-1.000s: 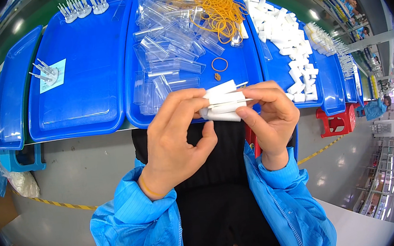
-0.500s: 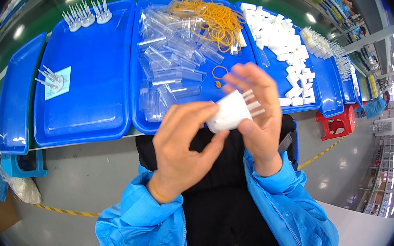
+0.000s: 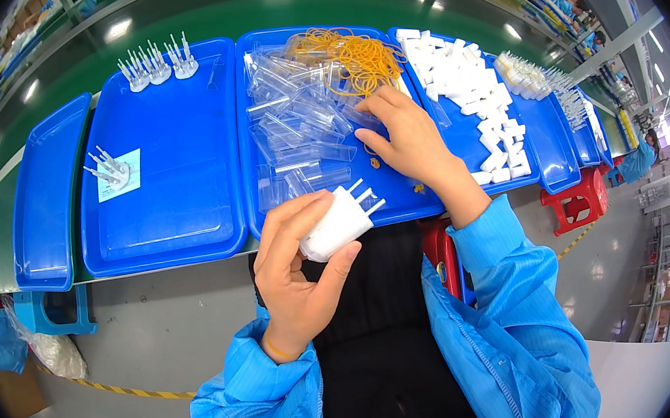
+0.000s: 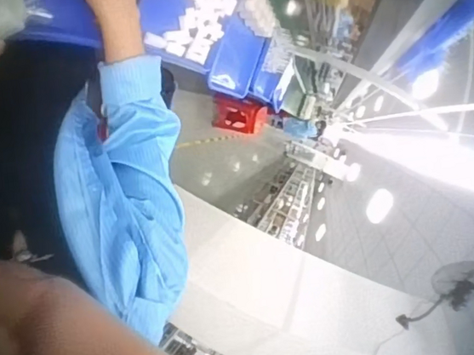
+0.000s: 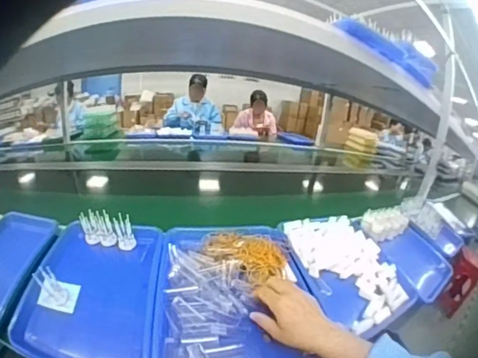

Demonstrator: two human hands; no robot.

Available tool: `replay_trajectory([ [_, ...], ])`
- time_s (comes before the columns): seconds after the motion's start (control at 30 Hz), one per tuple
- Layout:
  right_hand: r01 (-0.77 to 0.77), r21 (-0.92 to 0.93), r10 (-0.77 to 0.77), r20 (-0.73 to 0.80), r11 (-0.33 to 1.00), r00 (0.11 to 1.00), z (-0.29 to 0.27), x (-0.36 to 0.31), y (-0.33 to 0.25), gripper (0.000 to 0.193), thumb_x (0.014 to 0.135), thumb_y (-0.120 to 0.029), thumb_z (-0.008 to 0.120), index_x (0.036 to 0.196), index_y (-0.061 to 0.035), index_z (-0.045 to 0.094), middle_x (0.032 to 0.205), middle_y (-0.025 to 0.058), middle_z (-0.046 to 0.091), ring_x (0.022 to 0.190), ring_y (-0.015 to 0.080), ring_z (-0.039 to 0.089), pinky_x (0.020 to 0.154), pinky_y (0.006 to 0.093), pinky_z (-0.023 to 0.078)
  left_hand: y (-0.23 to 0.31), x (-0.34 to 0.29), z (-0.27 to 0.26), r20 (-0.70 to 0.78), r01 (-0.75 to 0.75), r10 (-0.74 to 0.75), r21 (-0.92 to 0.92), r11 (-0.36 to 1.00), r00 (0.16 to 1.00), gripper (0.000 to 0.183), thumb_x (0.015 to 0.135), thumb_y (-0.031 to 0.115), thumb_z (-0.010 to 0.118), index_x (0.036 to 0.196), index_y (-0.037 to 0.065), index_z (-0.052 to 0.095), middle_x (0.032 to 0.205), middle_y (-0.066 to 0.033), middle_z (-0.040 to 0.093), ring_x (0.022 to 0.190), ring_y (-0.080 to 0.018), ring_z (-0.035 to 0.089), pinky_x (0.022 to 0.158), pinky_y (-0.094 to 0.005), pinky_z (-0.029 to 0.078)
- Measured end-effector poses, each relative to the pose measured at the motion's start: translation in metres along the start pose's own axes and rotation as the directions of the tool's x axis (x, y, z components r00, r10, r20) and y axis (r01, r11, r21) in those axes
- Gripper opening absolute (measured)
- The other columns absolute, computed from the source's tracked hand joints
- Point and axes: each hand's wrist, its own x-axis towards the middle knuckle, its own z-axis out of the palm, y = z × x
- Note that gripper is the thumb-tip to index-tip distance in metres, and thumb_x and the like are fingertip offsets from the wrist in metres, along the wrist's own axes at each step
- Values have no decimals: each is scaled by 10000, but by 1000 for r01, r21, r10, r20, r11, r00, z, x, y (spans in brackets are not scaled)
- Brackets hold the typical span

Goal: The person attaches white foam pieces onto plastic prongs, slides clear plastic sleeves over them, and secures the bundled assembly with a rubber band.

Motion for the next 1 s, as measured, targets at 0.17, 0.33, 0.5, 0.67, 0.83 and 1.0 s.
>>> replay_trajectory([
  [0.17, -198, -120, 218, 186, 973, 958, -11, -2, 8, 215, 765, -138, 736, 916, -47, 613, 880, 120, 649, 847, 325, 638, 723, 419, 506, 3, 0, -10, 66, 2, -3, 12, 1000, 998, 448, 781, -34, 733, 1212, -11, 610, 1253, -147, 538, 1154, -230, 568, 954, -333, 496],
  [0.33, -79, 62, 81, -24, 995, 996, -35, -22, 1, 205, 776, -57, 716, 953, -25, 618, 914, 126, 650, 866, 295, 646, 758, 365, 511, 4, 2, -10, 63, 49, -44, -71, 996, 997, 440, 779, -25, 748, 1203, -13, 631, 1239, -153, 546, 1125, -233, 592, 908, -322, 534],
  [0.5, 136, 345, -52, -241, 929, 969, -43, -41, -6, 248, 776, -20, 716, 1011, -1, 639, 1022, 146, 674, 967, 285, 642, 846, 354, 499, 5, 3, -7, 69, 68, -62, -87, 994, 996, 419, 793, -30, 733, 1199, -26, 629, 1254, -163, 543, 1126, -239, 588, 931, -335, 508],
  [0.67, 189, 462, -52, -292, 866, 955, -42, -52, -7, 258, 785, 11, 703, 1034, -11, 639, 1047, 143, 681, 976, 269, 642, 859, 346, 500, 4, 5, -2, 62, 31, -29, -37, 999, 998, 400, 791, -25, 739, 1178, -25, 640, 1242, -167, 565, 1121, -249, 601, 920, -340, 522],
  [0.83, 144, 621, 39, -271, 771, 962, -34, -57, -11, 221, 841, 13, 644, 1061, -4, 635, 1083, 152, 650, 971, 237, 636, 848, 338, 504, 6, 5, 0, 44, 21, -22, 21, 1000, 999, 404, 775, -34, 749, 1167, -25, 648, 1236, -178, 579, 1120, -254, 607, 901, -338, 535],
  [1.0, -40, 994, 282, 10, 102, 959, -41, -78, -27, 284, 943, -135, 509, 1065, 98, 616, 1012, 129, 588, 790, 122, 497, 700, 260, 402, 2, 6, 3, 12, -9, 8, 76, 997, 1000, 421, 756, -42, 760, 1163, -25, 653, 1227, -184, 580, 1093, -255, 618, 881, -332, 543],
])
